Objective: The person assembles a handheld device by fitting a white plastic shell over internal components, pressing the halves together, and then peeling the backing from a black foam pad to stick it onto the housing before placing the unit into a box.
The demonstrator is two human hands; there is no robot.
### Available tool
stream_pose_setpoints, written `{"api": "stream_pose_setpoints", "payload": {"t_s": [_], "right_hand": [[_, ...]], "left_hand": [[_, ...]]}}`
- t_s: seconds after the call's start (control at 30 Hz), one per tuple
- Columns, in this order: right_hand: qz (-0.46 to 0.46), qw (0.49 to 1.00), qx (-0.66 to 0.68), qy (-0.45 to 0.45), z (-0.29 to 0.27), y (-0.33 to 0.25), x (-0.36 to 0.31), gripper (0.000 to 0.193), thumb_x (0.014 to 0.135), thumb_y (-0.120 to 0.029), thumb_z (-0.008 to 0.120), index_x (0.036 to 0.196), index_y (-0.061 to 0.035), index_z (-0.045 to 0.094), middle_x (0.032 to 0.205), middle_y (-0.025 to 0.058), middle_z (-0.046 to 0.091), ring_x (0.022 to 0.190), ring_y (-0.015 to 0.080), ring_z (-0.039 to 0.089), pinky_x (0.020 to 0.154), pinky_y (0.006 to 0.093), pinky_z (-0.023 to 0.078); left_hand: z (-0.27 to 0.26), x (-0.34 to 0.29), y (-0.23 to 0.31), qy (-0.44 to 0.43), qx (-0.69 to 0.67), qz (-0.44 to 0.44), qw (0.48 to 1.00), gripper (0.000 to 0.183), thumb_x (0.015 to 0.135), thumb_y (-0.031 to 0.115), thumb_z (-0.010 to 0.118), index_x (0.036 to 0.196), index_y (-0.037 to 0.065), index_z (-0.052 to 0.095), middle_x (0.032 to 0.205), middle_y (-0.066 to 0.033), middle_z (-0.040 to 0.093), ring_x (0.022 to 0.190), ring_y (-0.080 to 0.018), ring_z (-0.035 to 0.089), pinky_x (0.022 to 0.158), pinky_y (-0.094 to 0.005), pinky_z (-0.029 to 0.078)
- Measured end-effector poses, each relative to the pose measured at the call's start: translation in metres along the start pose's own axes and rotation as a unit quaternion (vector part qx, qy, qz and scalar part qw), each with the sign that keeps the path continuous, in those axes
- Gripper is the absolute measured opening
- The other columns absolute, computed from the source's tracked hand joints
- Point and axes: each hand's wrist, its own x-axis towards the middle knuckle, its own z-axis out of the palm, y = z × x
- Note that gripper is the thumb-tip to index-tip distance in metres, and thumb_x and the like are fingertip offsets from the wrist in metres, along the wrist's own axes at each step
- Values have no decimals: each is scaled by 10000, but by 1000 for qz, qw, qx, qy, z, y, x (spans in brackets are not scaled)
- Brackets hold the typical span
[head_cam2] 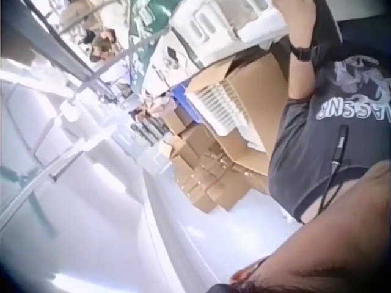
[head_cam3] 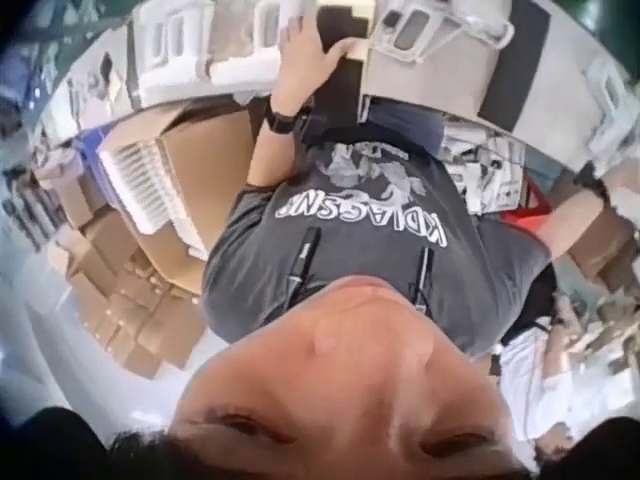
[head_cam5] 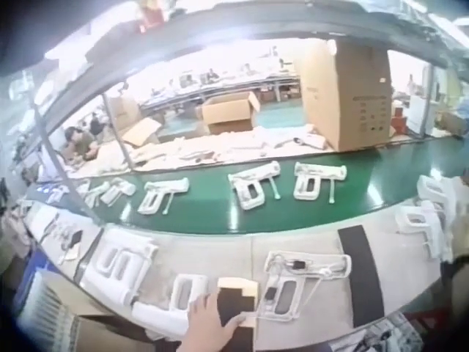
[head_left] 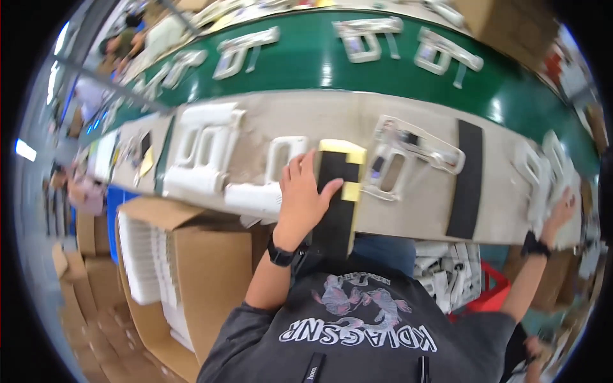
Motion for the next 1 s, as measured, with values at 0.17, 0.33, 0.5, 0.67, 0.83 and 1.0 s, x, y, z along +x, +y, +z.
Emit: {"api": "stream_pose_setpoints", "payload": {"t_s": [0.17, 0.33, 0.5, 0.67, 0.83, 1.0], "right_hand": [[-153, 824, 327, -436, -27, -212, -155, 302, 1007, -133, 614, 1280, -4, 612, 1353, 116, 602, 1136, 172, 591, 989, 298, 452], [-369, 624, 321, -610, -59, -360, -244, 346, 779, 28, 725, 1116, -27, 667, 1213, 136, 631, 1094, 278, 623, 935, 350, 490], [-402, 577, 306, -642, -61, -405, -269, 317, 782, 28, 720, 1091, -25, 671, 1193, 135, 646, 1121, 312, 631, 974, 372, 473], [-413, 561, 335, -635, -62, -418, -273, 308, 790, 35, 709, 1091, -18, 673, 1184, 145, 653, 1095, 321, 642, 960, 372, 485], [-409, 557, 387, -611, -65, -419, -253, 291, 825, 27, 686, 1115, -6, 674, 1137, 148, 689, 1083, 304, 656, 947, 377, 494], [-548, 589, 387, -451, -42, -423, -211, 429, 898, 74, 614, 1316, -19, 627, 1332, 142, 646, 1230, 322, 612, 1032, 392, 471]], "left_hand": [[-73, 32, -116, 177, 147, -157, 960, 695, 848, 423, 774, 1361, 31, 518, 1360, -217, 484, 1259, -417, 448, 1052, -573, 355], [-107, 80, -198, 51, 193, -297, 934, 774, 772, 485, 829, 1328, 26, 547, 1367, -218, 505, 1328, -425, 421, 1092, -585, 330], [-101, 88, -209, 22, 254, -284, 924, 648, 785, 495, 814, 1212, 38, 646, 1350, -199, 540, 1314, -410, 457, 1083, -596, 334], [-103, 84, -194, -16, 262, -253, 931, 439, 831, 422, 770, 1056, 51, 702, 1130, -160, 691, 1099, -366, 648, 1023, -568, 417], [-153, 32, -101, 100, 160, -66, 980, 335, 841, 230, 745, 1021, -30, 637, 997, -247, 670, 962, -462, 626, 816, -515, 495], [-169, -11, 61, -48, 118, 139, 982, 464, 761, 76, 789, 1201, 4, 662, 1176, -188, 668, 1079, -403, 612, 932, -436, 497]]}}
